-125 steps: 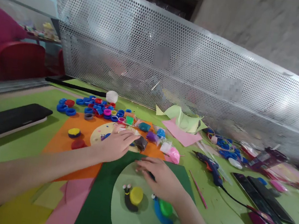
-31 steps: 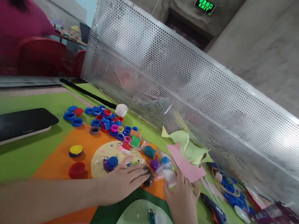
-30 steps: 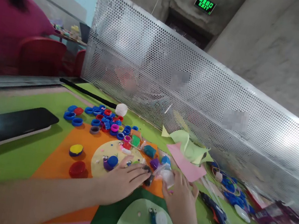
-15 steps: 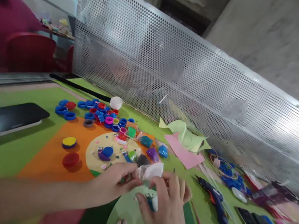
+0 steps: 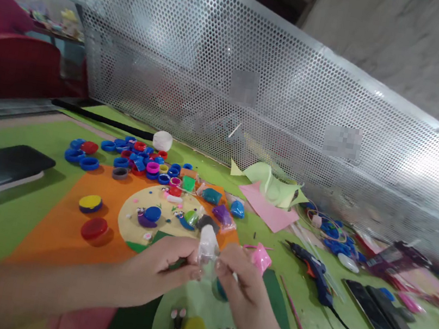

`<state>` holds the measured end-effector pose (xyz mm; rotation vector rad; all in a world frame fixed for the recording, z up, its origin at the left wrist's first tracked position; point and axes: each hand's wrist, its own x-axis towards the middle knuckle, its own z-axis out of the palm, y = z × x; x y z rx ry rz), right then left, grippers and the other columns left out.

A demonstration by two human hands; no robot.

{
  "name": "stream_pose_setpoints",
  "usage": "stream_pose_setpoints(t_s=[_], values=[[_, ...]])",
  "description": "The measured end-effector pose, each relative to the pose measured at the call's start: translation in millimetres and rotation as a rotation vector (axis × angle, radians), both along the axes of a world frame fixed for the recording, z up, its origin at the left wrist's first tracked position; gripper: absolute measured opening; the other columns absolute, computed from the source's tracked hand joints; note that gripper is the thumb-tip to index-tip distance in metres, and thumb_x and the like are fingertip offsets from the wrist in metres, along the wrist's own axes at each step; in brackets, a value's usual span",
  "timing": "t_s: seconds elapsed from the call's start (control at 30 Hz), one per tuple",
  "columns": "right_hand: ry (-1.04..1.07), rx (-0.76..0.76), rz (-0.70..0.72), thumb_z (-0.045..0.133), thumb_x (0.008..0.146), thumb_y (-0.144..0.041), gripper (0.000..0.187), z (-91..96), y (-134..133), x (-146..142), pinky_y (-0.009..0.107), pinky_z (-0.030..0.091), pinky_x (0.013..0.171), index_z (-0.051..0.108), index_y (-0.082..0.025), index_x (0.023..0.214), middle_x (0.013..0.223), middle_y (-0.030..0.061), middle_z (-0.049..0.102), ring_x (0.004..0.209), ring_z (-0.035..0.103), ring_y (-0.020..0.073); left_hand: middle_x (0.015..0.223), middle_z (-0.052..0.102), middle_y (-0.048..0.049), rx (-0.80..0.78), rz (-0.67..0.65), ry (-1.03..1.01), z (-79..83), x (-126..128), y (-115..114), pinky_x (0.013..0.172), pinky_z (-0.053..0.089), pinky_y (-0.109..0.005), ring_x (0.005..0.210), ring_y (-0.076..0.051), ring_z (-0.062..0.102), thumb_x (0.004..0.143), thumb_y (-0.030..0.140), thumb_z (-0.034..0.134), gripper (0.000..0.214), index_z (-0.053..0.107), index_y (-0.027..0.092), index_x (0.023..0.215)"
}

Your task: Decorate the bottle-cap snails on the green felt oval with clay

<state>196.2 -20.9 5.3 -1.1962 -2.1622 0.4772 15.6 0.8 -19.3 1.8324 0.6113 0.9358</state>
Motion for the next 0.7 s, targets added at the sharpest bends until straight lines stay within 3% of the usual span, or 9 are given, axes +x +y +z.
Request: stream_pose_setpoints(t_s=[0.1,0.2,0.27,0.33,0.4,0.47,0.53,0.6,0.7], values=[[0.067,0.136,-0.070,0.037,0.091,-0.027,0.028,-6.4,2.6,2.5,0.025,0.041,0.055,0.044,-0.021,0.064,0.062,-0.0012,0.046,0.059,0.047,0.0136,0.060,0.036,0.0056,-0.025,0.057,0.029,0.5,-0.3,-1.6,0.049,0.026,-0.021,0.054,-0.009,0.032,0.087,0.026,0.043,0.026,0.034,0.019,0.063],[-0.042,0.355,-0.012,0.049,0.086,-0.037,0.017,-11.7,4.3,7.7,0.033,0.045,0.071,0.051,-0.020,0.087,0.091,0.0075,0.055,0.086,0.054,0.0207,0.064,0.039,0.0040,0.000,0.099,0.058,0.2,-1.4,-2.5,0.052,0.029,-0.022,0.059,-0.010,0.036,0.087,0.025,0.039,0.022,0.038,0.019,0.066],[-0.194,0.473,0.005,0.059,0.078,-0.042,0.045,-11.7,4.8,11.2,0.043,0.041,0.086,0.045,-0.017,0.113,0.114,0.0152,0.050,0.108,0.047,0.0286,0.065,0.040,0.0037,0.013,0.052,0.076,0.7,-2.4,-3.0,0.053,0.031,-0.021,0.060,-0.010,0.038,0.086,0.023,0.039,0.020,0.040,0.018,0.067],[-0.332,0.489,0.030,0.060,0.079,-0.037,0.052,-8.4,5.0,13.0,0.045,0.037,0.091,0.040,-0.017,0.123,0.116,0.0147,0.054,0.111,0.047,0.0288,0.063,0.040,0.0044,0.030,0.010,0.099,1.5,-3.3,-3.0,0.052,0.031,-0.021,0.058,-0.010,0.038,0.085,0.022,0.041,0.020,0.039,0.019,0.066],[-0.367,0.470,0.048,0.056,0.082,-0.029,0.037,-3.9,4.4,12.5,0.040,0.041,0.085,0.046,-0.020,0.117,0.104,0.0088,0.062,0.098,0.056,0.0239,0.062,0.041,0.0047,0.072,0.049,0.127,1.9,-4.2,-1.8,0.052,0.031,-0.021,0.056,-0.009,0.039,0.084,0.021,0.043,0.021,0.038,0.019,0.064],[-0.320,0.485,0.007,0.056,0.082,-0.027,0.027,-0.5,2.9,10.6,0.035,0.045,0.077,0.051,-0.023,0.108,0.093,0.0048,0.065,0.086,0.060,0.0204,0.063,0.044,0.0041,0.123,0.158,0.155,0.9,-5.2,0.8,0.054,0.033,-0.022,0.059,-0.011,0.042,0.081,0.019,0.045,0.017,0.041,0.019,0.065],[-0.280,0.503,-0.052,0.059,0.080,-0.028,0.026,0.2,0.7,8.3,0.033,0.047,0.073,0.053,-0.024,0.105,0.091,0.0039,0.066,0.085,0.061,0.0202,0.069,0.048,0.0024,0.175,0.318,0.161,-1.2,-6.4,3.8,0.058,0.037,-0.024,0.064,-0.013,0.045,0.076,0.019,0.051,0.009,0.043,0.019,0.072],[-0.270,0.465,-0.099,0.061,0.078,-0.026,0.026,-1.4,-1.4,6.7,0.033,0.049,0.073,0.053,-0.026,0.103,0.092,0.0030,0.066,0.087,0.062,0.0201,0.076,0.050,0.0004,0.242,0.430,0.125,-3.5,-7.5,5.5,0.063,0.040,-0.028,0.070,-0.015,0.048,0.072,0.018,0.056,0.014,0.044,0.019,0.079],[-0.233,0.381,-0.141,0.062,0.076,-0.023,0.028,-5.6,-3.5,6.3,0.030,0.051,0.072,0.053,-0.026,0.102,0.094,0.0023,0.065,0.088,0.062,0.0190,0.084,0.057,-0.0017,0.362,0.394,0.082,-6.2,-8.6,4.7,0.076,0.042,-0.034,0.081,-0.018,0.053,0.076,0.016,0.055,0.011,0.046,0.020,0.081]])
